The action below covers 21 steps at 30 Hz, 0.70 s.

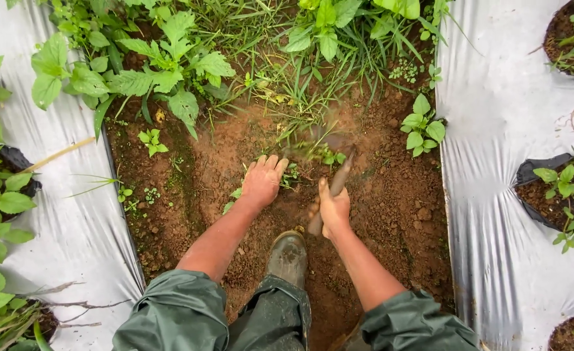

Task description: The person uses a small hand hoe to remove weeds from the soil between rows of plants growing in plastic bags. They loosen the soil around the weeds and pull them out by hand, discarding the debris on the ground.

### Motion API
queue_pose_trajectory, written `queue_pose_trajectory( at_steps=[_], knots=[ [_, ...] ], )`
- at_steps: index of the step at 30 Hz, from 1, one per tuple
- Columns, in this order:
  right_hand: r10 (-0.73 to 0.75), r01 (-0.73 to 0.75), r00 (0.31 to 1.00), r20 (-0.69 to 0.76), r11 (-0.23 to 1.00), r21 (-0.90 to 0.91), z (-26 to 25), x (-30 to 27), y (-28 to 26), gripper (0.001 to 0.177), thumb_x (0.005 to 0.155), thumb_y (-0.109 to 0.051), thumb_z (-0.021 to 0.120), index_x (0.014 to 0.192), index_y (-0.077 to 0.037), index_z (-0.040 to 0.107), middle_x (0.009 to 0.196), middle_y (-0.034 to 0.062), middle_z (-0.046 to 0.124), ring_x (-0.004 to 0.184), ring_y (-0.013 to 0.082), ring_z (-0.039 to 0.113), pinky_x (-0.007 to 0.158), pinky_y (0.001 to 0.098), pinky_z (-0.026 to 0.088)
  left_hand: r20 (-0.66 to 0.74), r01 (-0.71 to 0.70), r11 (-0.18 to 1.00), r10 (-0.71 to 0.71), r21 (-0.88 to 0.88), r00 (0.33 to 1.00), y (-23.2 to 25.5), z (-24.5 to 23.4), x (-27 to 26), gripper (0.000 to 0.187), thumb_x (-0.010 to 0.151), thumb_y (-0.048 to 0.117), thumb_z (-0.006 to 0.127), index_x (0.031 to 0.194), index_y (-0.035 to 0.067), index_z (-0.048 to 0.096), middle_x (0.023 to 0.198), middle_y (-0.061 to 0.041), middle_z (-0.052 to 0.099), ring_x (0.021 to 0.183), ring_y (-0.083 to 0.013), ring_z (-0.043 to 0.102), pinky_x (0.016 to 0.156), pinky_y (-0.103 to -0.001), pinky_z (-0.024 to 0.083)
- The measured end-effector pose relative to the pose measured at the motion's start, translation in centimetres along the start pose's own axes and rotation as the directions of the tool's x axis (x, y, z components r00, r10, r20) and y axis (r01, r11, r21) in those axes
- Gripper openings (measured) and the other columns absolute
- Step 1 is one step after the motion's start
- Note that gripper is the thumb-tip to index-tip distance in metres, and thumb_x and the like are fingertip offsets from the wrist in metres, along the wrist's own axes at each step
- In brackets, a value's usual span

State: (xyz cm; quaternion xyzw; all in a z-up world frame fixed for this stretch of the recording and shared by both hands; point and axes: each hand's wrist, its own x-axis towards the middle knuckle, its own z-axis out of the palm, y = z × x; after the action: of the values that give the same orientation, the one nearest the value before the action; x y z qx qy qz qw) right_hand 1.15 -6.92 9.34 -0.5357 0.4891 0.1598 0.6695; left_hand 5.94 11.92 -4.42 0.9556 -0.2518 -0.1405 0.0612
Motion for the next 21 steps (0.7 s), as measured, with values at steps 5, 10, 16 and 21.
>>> queue_pose_trajectory(
  at_steps=[5,10,16,21],
  knots=[
    [-0.065,0.077,0.992,-0.106,0.990,0.118,1.0,1.1,-1.6,0.035,0.107,-0.035,0.057,0.115,-0.004,0.044,0.070,0.0027,0.049,0.050,0.0141,0.055,0.040,0.0327,0.056,-0.009,0.027,0.999,-0.027,-0.026,1.000,0.2,0.2,0.0,0.040,0.093,0.012,0.060,0.131,0.020,0.054,0.110,-0.005,0.056,0.105,-0.0296,0.059,0.082,-0.042,0.052],
    [-0.100,0.114,0.992,-0.081,0.974,0.196,4.5,4.7,-4.1,0.026,0.110,-0.031,0.053,0.119,-0.007,0.047,0.075,-0.0002,0.054,0.051,0.0114,0.059,0.039,0.0298,0.059,-0.002,0.051,0.998,-0.051,-0.031,0.999,0.1,-0.9,0.1,0.040,0.093,0.012,0.059,0.131,0.022,0.054,0.109,-0.005,0.056,0.105,-0.0291,0.059,0.082,-0.043,0.052],
    [-0.073,0.073,0.997,0.007,0.995,-0.068,3.7,3.2,-5.6,0.033,0.108,-0.034,0.054,0.123,-0.005,0.046,0.075,-0.0008,0.051,0.055,0.0109,0.057,0.046,0.0307,0.060,0.005,0.064,0.997,-0.064,-0.050,0.998,-0.3,-1.4,0.4,0.042,0.092,0.011,0.060,0.132,0.020,0.053,0.115,-0.007,0.056,0.109,-0.0306,0.058,0.085,-0.043,0.052],
    [-0.065,0.065,0.998,-0.012,0.997,0.031,4.8,5.9,-5.1,0.032,0.108,-0.033,0.055,0.124,-0.006,0.047,0.073,-0.0007,0.053,0.053,0.0107,0.058,0.044,0.0302,0.060,0.060,0.078,0.995,-0.075,-0.060,0.995,0.2,-2.9,0.3,0.043,0.091,0.009,0.059,0.132,0.020,0.052,0.119,-0.009,0.058,0.107,-0.0313,0.059,0.084,-0.044,0.052]
  ],
)
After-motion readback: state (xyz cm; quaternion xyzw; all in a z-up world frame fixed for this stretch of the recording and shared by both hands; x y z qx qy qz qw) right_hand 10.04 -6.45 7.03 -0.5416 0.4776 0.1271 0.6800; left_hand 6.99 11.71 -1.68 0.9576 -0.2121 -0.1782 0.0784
